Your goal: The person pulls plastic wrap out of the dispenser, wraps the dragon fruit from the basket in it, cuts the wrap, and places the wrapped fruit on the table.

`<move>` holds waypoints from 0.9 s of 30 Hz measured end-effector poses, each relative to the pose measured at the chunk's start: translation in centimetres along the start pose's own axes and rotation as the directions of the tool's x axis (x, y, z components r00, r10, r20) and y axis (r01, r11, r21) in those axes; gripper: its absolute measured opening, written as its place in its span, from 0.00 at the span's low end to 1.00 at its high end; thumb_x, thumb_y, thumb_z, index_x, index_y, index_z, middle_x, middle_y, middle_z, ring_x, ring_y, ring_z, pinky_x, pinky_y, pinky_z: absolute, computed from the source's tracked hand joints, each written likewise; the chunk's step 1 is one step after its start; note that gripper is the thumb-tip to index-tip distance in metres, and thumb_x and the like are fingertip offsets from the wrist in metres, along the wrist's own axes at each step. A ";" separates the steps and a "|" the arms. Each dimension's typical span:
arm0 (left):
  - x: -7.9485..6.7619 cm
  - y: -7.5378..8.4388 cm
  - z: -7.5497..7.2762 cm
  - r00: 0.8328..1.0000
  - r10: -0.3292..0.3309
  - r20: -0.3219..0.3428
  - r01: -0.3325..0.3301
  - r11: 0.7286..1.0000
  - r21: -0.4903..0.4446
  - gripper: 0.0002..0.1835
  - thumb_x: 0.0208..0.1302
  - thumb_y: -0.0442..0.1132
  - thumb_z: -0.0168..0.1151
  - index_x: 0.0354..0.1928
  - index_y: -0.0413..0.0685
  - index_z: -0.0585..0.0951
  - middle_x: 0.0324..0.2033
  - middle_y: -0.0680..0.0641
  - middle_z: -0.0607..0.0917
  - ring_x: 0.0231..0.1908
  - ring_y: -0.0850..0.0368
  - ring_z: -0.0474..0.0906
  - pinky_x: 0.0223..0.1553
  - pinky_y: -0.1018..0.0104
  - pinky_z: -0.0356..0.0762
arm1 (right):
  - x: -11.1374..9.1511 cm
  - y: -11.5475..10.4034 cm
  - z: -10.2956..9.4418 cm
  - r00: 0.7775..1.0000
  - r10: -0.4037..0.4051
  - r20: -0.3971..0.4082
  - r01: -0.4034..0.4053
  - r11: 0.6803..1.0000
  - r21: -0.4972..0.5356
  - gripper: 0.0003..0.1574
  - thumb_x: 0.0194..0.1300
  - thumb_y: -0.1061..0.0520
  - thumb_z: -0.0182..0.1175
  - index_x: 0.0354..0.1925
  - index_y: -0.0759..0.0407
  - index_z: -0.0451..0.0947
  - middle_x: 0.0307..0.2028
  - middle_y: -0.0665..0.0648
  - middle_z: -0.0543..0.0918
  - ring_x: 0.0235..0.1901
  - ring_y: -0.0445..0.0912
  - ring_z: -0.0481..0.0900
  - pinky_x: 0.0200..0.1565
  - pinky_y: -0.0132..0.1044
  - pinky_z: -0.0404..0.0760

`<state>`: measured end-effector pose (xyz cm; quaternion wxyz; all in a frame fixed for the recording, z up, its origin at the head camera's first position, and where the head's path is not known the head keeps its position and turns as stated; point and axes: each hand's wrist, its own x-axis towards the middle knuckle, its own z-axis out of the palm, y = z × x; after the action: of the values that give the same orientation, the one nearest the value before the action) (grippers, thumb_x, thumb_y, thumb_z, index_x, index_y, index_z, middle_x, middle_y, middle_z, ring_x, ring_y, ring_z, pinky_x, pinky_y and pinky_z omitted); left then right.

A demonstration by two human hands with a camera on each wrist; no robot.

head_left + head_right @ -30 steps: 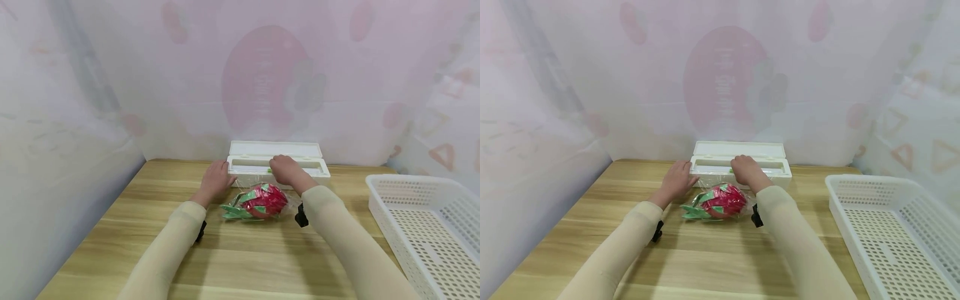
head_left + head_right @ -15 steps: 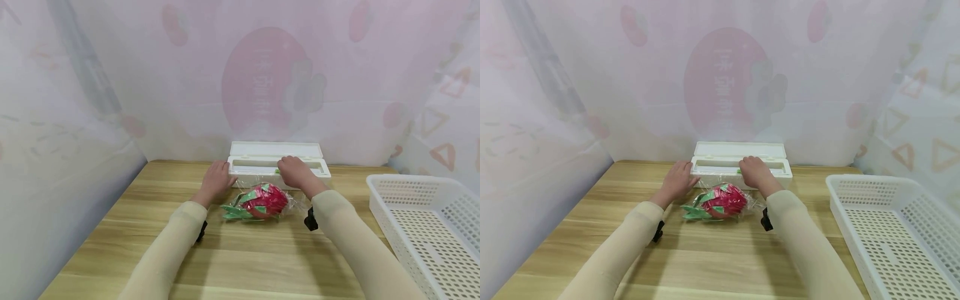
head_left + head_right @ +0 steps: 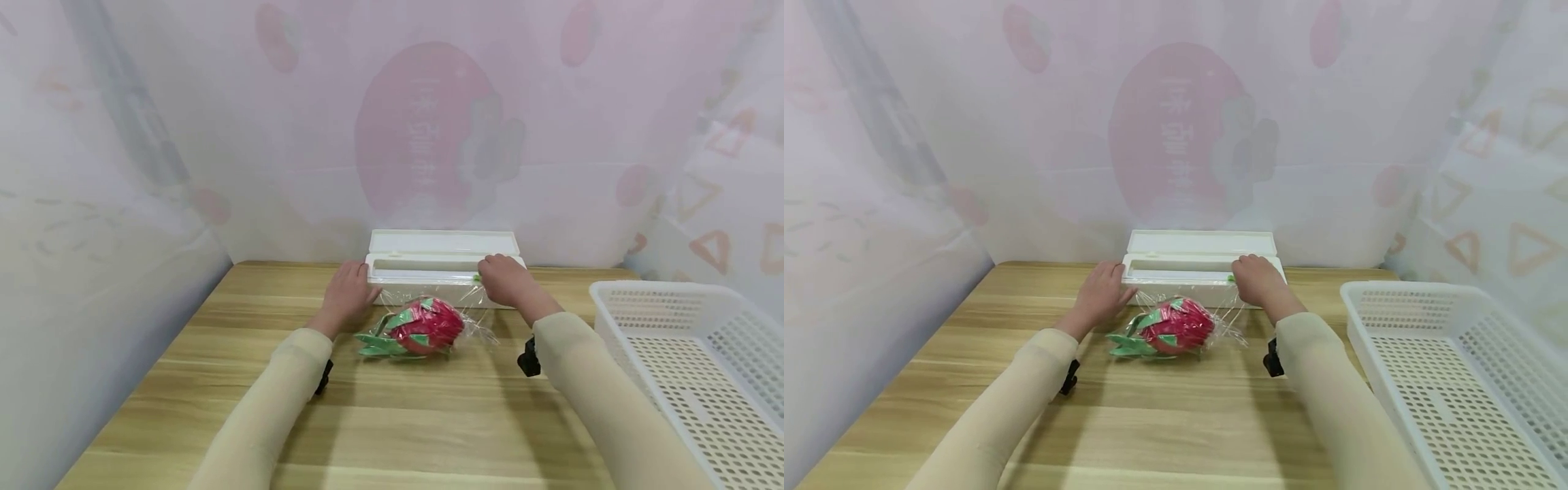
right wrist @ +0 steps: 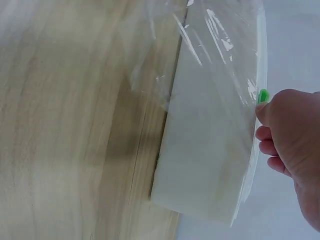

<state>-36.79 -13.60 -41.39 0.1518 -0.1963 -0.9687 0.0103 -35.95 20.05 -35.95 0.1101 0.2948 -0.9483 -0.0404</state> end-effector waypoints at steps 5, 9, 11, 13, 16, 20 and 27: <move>0.1 -0.3 0.3 1.000 0.010 -0.023 -0.010 1.000 -0.008 0.36 0.74 0.56 0.47 0.65 0.26 0.64 0.60 0.33 0.71 0.64 0.39 0.62 0.70 0.51 0.49 | 0.0 0.3 0.2 1.000 -0.010 -0.014 0.010 1.000 0.006 0.04 0.65 0.67 0.55 0.34 0.68 0.76 0.31 0.61 0.77 0.34 0.56 0.76 0.41 0.49 0.79; 0.1 -0.3 0.4 1.000 0.010 -0.025 -0.010 1.000 -0.017 0.36 0.73 0.56 0.47 0.64 0.26 0.65 0.59 0.34 0.71 0.63 0.40 0.63 0.71 0.53 0.48 | -0.1 0.5 0.4 1.000 0.005 -0.005 -0.005 1.000 0.001 0.04 0.65 0.67 0.55 0.34 0.67 0.75 0.30 0.60 0.76 0.33 0.55 0.75 0.40 0.48 0.79; 0.1 -0.3 0.4 1.000 0.010 -0.023 -0.011 1.000 -0.018 0.36 0.73 0.56 0.48 0.64 0.26 0.65 0.59 0.34 0.72 0.63 0.40 0.63 0.71 0.53 0.48 | -0.1 0.7 0.5 1.000 0.008 -0.004 -0.008 1.000 0.003 0.03 0.64 0.67 0.55 0.33 0.67 0.75 0.30 0.60 0.76 0.33 0.55 0.75 0.39 0.48 0.78; 0.1 -0.3 0.3 1.000 0.009 -0.020 -0.009 1.000 -0.016 0.36 0.73 0.55 0.48 0.63 0.26 0.65 0.59 0.34 0.72 0.62 0.41 0.63 0.71 0.53 0.48 | -0.3 1.0 0.5 1.000 0.014 -0.006 -0.014 1.000 0.008 0.03 0.64 0.67 0.55 0.33 0.67 0.75 0.30 0.60 0.76 0.33 0.55 0.74 0.39 0.49 0.78; 0.1 -0.3 0.1 1.000 0.007 -0.019 -0.008 1.000 -0.013 0.35 0.74 0.55 0.48 0.63 0.26 0.65 0.58 0.34 0.72 0.62 0.41 0.63 0.71 0.53 0.48 | -0.6 1.3 0.6 0.999 0.033 -0.005 -0.033 0.999 0.024 0.03 0.65 0.67 0.55 0.34 0.68 0.75 0.32 0.60 0.77 0.34 0.55 0.75 0.40 0.49 0.78; 0.1 -0.2 -0.1 1.000 0.017 -0.018 -0.017 1.000 -0.004 0.35 0.74 0.56 0.47 0.62 0.26 0.66 0.57 0.34 0.73 0.61 0.41 0.65 0.70 0.52 0.51 | -1.0 1.7 0.7 0.999 0.039 0.006 -0.039 0.998 0.040 0.04 0.66 0.67 0.55 0.37 0.68 0.76 0.33 0.61 0.78 0.35 0.55 0.75 0.42 0.49 0.78; 0.0 -0.1 -0.3 0.999 0.024 -0.025 -0.024 1.000 0.003 0.33 0.73 0.55 0.50 0.59 0.27 0.68 0.55 0.34 0.74 0.59 0.41 0.66 0.69 0.53 0.53 | -1.4 2.0 0.5 1.000 0.008 -0.022 -0.006 0.998 0.058 0.04 0.66 0.68 0.54 0.37 0.70 0.76 0.34 0.62 0.78 0.37 0.57 0.76 0.43 0.50 0.79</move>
<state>-36.76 -13.65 -41.13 0.1643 -0.2076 -0.9643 0.0109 -36.00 22.47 -36.44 0.1121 0.2950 -0.9489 -0.0095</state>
